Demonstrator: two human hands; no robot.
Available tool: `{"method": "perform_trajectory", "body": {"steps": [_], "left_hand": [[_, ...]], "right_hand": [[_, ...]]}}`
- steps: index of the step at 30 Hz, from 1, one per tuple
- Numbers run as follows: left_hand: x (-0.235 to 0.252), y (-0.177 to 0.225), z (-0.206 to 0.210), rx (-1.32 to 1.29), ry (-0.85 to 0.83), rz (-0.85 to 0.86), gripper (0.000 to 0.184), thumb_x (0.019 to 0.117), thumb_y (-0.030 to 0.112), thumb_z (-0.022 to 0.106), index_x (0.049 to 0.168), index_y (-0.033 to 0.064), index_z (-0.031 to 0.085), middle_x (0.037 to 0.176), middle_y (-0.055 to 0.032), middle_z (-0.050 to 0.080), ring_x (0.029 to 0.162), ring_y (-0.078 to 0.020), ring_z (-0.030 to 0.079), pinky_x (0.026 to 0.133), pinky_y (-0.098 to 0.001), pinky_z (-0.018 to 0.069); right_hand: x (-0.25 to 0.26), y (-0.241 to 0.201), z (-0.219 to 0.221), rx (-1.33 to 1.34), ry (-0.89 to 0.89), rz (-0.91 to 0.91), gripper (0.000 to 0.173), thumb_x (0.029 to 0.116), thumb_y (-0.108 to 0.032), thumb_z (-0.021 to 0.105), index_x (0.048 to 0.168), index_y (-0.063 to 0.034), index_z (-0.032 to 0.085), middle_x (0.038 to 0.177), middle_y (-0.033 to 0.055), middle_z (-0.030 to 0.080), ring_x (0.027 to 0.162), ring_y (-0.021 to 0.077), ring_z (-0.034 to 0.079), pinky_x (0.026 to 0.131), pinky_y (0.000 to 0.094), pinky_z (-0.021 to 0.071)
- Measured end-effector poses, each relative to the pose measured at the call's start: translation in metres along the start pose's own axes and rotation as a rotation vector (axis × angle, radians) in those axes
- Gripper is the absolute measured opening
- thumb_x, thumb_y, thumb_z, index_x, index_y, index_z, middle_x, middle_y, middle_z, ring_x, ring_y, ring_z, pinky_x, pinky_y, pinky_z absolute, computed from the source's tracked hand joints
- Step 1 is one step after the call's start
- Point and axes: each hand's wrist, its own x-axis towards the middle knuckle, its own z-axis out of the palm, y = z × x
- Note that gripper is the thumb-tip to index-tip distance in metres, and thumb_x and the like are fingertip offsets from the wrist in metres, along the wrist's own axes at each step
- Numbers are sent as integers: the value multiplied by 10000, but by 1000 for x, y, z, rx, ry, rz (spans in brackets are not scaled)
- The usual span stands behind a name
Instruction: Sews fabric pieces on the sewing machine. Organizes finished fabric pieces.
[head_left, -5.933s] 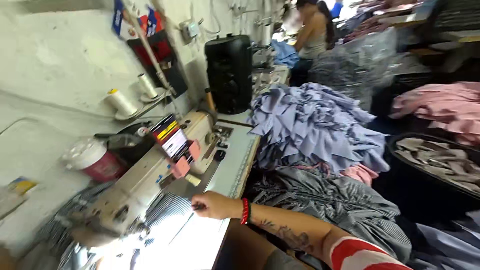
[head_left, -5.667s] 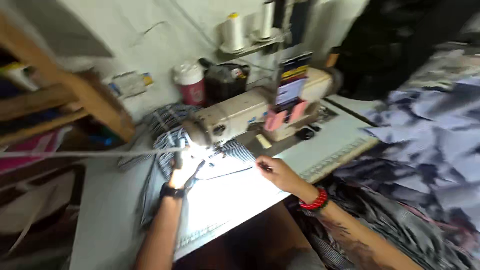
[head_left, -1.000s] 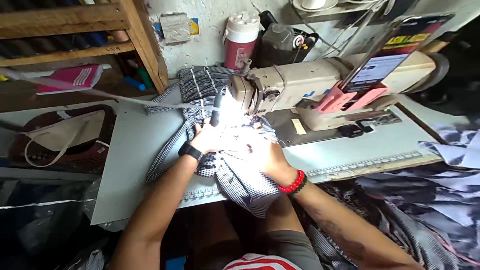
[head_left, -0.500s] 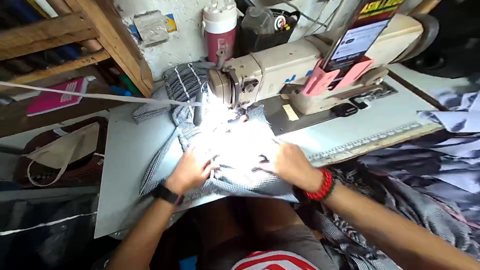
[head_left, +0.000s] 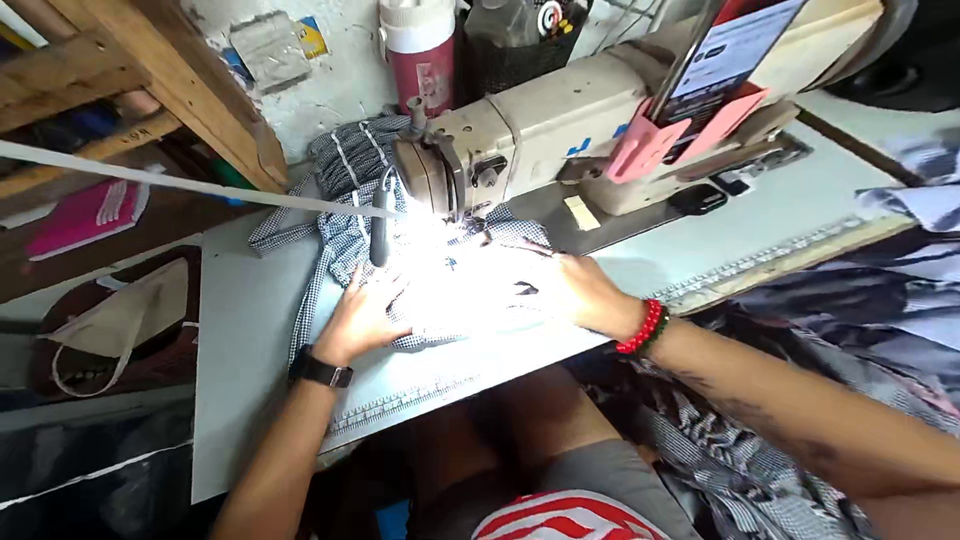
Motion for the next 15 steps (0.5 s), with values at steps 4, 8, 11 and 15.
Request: {"method": "perform_trajectory", "body": {"steps": [4, 8, 11, 15], "left_hand": [[24, -19, -12, 4, -56, -47, 945, 822, 592, 710, 1605, 186, 372, 1681, 17, 310, 1585, -208, 173, 1259, -609, 38], [32, -17, -17, 39, -85, -107, 1154, 711, 741, 754, 1635, 228, 293, 1710, -22, 232, 1598, -296, 82, 1234, -679, -13], [5, 18, -13, 49, 55, 20, 738, 941, 574, 589, 1546, 169, 474, 1625, -62, 413, 1544, -296, 289, 1227, -700, 85], [-12, 5, 21, -173, 289, 101, 331, 1042, 191, 482, 1220, 114, 751, 1410, -26, 650, 1440, -195, 478, 1265, -597, 162]], "right_hand": [[36, 9, -4, -27, 20, -17, 437, 993, -121, 653, 1415, -231, 635, 1485, 24, 599, 1271, 347, 636, 863, 594, 573], [46, -5, -10, -27, 38, -28, 445, 959, -44, 664, 1367, -220, 671, 1411, 90, 647, 1119, 377, 699, 791, 607, 578], [10, -26, -7, 43, -9, -30, 283, 841, -179, 777, 1120, -141, 753, 1059, 144, 734, 865, 359, 716, 685, 590, 557], [-3, -32, -6, -66, -132, 21, 169, 896, -251, 720, 1006, -131, 764, 872, 142, 713, 843, 357, 705, 670, 574, 538]]}}
